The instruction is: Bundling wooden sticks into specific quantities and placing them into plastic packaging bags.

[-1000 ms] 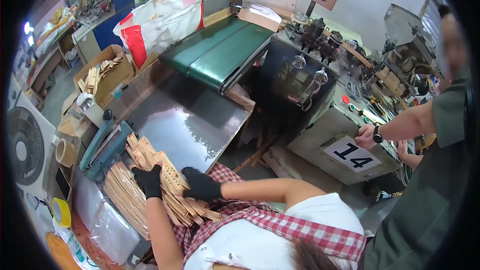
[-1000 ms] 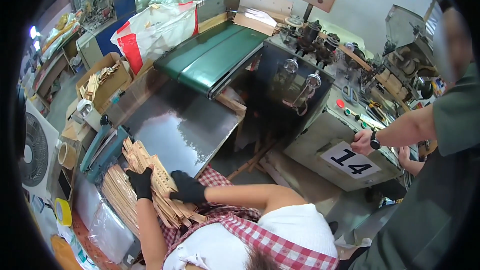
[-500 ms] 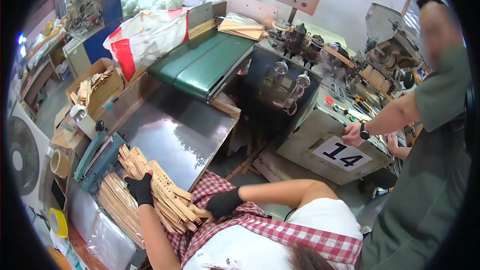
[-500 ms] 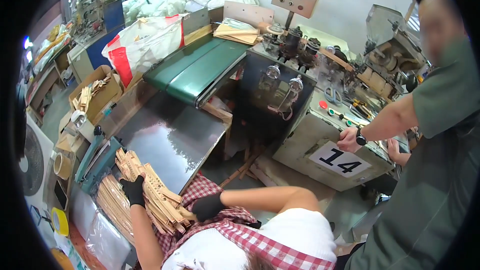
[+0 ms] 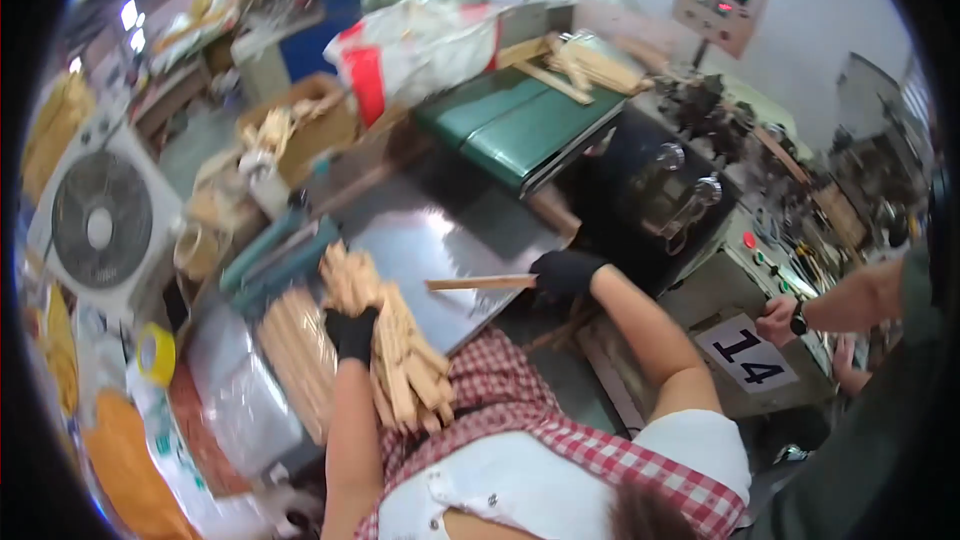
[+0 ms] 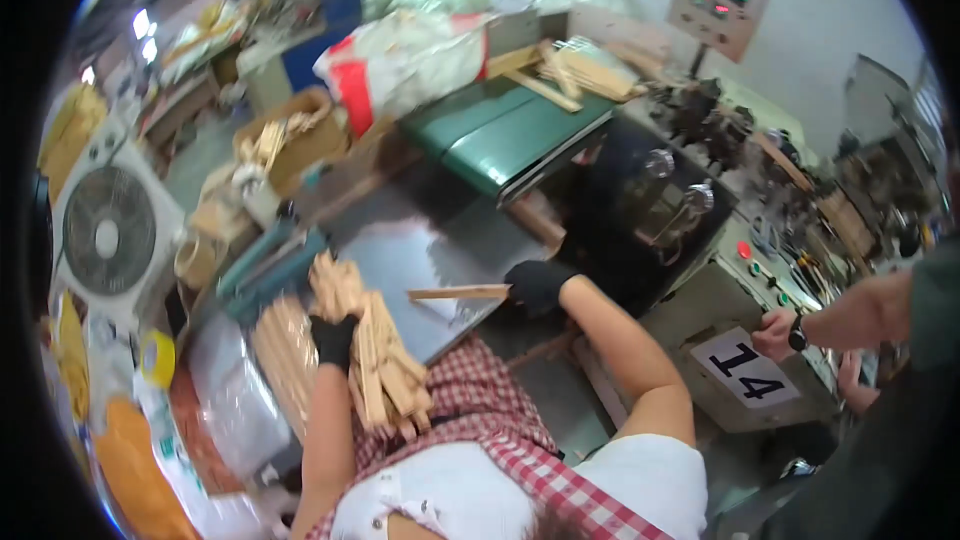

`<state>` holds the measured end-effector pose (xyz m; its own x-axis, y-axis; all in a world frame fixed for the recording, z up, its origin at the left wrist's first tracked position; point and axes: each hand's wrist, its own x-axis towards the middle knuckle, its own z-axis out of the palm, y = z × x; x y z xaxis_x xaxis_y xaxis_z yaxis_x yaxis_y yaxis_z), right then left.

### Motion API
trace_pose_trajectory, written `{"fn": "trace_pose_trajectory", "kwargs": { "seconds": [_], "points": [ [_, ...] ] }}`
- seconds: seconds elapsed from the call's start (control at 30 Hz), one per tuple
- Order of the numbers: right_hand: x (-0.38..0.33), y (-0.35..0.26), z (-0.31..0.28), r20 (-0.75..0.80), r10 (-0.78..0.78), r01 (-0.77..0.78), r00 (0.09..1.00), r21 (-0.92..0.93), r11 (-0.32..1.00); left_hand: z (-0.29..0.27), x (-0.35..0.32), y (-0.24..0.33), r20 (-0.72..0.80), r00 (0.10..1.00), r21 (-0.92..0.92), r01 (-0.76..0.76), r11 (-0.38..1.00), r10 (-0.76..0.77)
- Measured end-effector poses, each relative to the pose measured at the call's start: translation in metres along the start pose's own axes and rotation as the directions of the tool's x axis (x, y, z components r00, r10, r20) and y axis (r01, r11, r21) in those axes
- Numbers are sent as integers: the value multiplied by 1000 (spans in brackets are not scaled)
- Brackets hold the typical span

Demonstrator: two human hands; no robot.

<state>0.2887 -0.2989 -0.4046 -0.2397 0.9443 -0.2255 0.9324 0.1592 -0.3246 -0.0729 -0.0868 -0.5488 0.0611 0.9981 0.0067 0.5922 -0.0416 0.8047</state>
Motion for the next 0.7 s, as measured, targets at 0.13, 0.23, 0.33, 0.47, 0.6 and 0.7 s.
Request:
{"fn": "trace_pose_trajectory", "kwargs": {
  "seconds": [0.13, 0.23, 0.33, 0.47, 0.6, 0.7],
  "points": [
    [61, -46, 45, -17, 229, -226, 973, 91, 970, 3, -3, -22, -81, 971, -32, 225, 974, -227],
    [106, -70, 84, -490, 29, -43, 871, -16, 999, -7, -19, 11, 56, 990, -453, 139, 881, -128],
    [168, -98, 82, -245, 339, -160, 908, 545, 823, 10, -14, 22, 113, 981, -626, 192, 755, -156],
    [195, -134, 89, -69, 248, -41, 966, 910, 413, -20, -16, 54, 477, 872, -715, 458, 528, -110],
    [169, -141, 104, 18, 142, -20, 990, 1000, 14, -41, -56, 40, 465, 884, -775, 438, 455, -60],
    [178, -139, 104, -104, 114, 108, 988, 994, -29, -40, -58, 22, 448, 882, -800, 468, 376, -145]
  ]
}}
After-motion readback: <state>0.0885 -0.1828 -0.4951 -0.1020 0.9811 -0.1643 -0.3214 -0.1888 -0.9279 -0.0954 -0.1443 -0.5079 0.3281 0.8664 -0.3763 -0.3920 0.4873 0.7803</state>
